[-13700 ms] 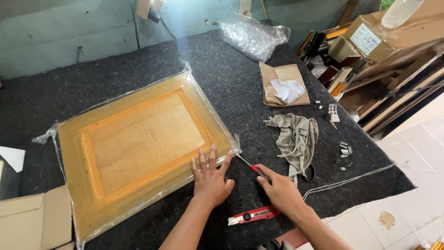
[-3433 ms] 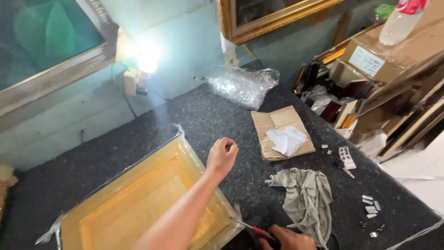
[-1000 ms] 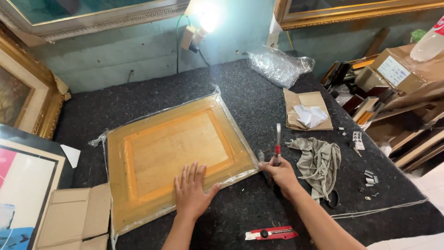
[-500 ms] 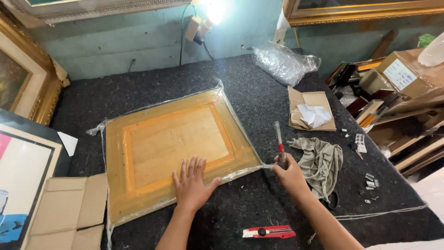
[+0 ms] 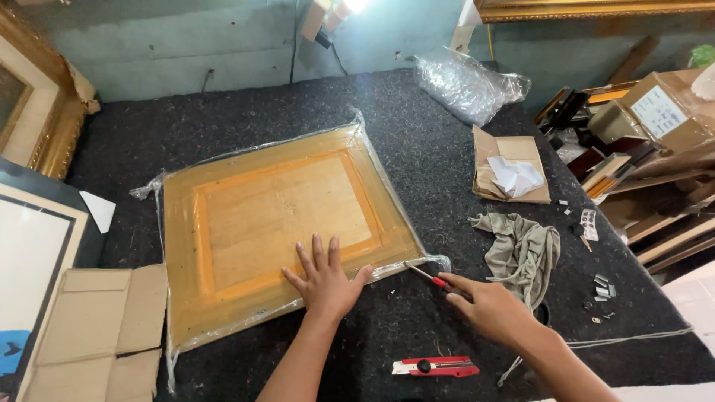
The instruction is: Removing protective plastic wrap from a wooden picture frame by puncturing it with a screwdriver and peeling it off.
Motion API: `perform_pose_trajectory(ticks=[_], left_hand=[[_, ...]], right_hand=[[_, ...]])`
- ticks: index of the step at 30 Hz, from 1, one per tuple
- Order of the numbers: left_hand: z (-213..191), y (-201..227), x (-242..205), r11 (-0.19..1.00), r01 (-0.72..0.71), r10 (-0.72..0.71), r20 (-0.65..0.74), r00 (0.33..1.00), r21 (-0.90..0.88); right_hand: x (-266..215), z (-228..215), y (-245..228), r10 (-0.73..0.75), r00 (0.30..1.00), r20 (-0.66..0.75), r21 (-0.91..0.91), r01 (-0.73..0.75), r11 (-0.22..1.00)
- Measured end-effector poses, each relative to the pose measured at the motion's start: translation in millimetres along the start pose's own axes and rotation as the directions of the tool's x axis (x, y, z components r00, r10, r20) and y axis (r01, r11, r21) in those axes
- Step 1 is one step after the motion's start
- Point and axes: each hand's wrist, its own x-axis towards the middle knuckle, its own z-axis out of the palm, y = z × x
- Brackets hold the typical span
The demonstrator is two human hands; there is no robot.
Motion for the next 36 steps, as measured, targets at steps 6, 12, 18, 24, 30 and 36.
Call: perform_pose_trajectory(ticks=[6,12,18,24,30,36], left_hand=[[-6,2,-2,0.999,0.013,-0.014,0.039,0.999,0.035],[2,4,4,0.996,0.009,-0.012,0.03,0.999,0.087],[-14,8,-1,0.997,0.029,-0.039,0.146,0.988,0.071],[-6,5,1,0.996,0.01,-0.018,0.102,0.995,0.085],[-8,5,0,0.997,0.01,-0.019,0.104,0.994,0.081],[0,2,2,0.995,-0.005,0.002,0.035,0.999,0.096]], right_hand=[[3,-10,-2,-0.026,1.0,0.016,0.017,0.026,1.0],[0,-5,-19,0.026,0.999,0.045,-0.198,-0.017,0.98],[43,23,18,-0.129,0.983,0.128,0.21,0.1,0.973],[26,19,5,-0.037,0.998,0.044,-0.098,0.041,0.994],[31,30,17,-0.008,0.918,0.397,0.725,-0.308,0.617],[24,29,-3,0.122,0.986,0.11,0.268,-0.148,0.952]])
